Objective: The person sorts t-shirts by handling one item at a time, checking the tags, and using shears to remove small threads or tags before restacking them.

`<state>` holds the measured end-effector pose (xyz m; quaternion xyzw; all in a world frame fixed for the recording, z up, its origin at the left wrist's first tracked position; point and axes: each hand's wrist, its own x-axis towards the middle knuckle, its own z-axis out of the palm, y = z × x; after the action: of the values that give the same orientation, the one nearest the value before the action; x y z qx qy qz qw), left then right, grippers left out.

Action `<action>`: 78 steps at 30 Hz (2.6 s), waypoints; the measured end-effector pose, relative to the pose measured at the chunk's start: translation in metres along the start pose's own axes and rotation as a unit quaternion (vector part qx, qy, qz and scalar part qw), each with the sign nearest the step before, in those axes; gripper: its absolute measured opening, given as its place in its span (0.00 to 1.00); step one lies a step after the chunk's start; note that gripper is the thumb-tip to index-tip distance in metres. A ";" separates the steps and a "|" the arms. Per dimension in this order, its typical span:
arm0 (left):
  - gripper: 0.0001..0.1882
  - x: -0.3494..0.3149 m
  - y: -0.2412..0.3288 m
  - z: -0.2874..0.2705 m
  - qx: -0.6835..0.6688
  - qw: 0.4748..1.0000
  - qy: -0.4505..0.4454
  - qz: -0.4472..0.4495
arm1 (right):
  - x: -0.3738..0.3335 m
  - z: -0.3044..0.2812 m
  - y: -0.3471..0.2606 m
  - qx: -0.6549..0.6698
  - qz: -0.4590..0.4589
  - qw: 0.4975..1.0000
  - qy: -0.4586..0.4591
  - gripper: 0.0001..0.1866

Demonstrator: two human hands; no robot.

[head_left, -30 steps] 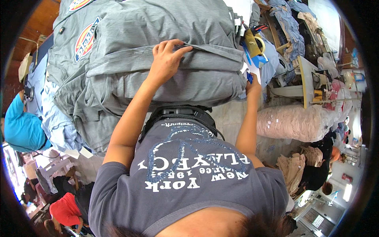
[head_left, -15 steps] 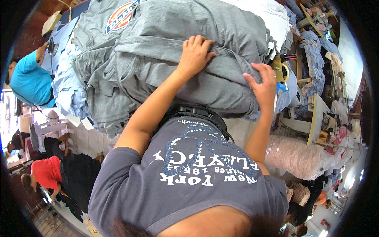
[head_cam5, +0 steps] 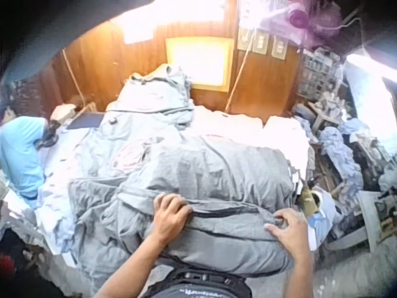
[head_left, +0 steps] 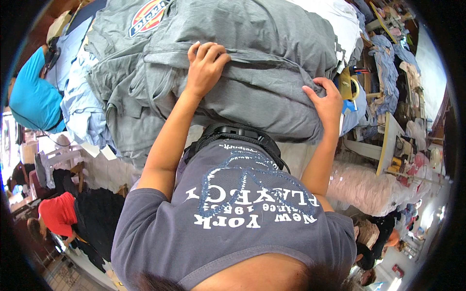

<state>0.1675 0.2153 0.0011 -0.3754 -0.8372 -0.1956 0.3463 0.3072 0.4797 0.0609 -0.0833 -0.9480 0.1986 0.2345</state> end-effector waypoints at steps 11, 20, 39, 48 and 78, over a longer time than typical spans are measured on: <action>0.06 -0.053 0.000 -0.022 -0.111 0.988 -0.097 0.055 | 0.005 0.010 0.027 0.094 0.207 0.973 -0.035 0.17; 0.06 -0.066 0.005 -0.023 -0.124 0.989 -0.034 0.079 | 0.003 0.012 0.007 0.010 0.175 0.984 -0.021 0.17; 0.20 0.032 0.022 -0.054 -0.148 0.980 -0.127 0.030 | -0.030 -0.078 0.006 0.367 -0.004 0.881 -0.299 0.11; 0.12 0.059 0.034 -0.068 -0.102 0.991 -0.055 0.060 | -0.024 -0.055 -0.082 0.412 -0.101 0.855 -0.298 0.11; 0.25 -0.026 0.069 -0.039 -0.393 0.910 -0.097 0.090 | -0.005 -0.004 -0.096 0.631 0.052 0.772 -0.047 0.23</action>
<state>0.2493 0.2239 0.0133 -0.5722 -0.6845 -0.4396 0.1038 0.3070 0.3925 0.1023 0.0440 -0.6135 0.7680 0.1785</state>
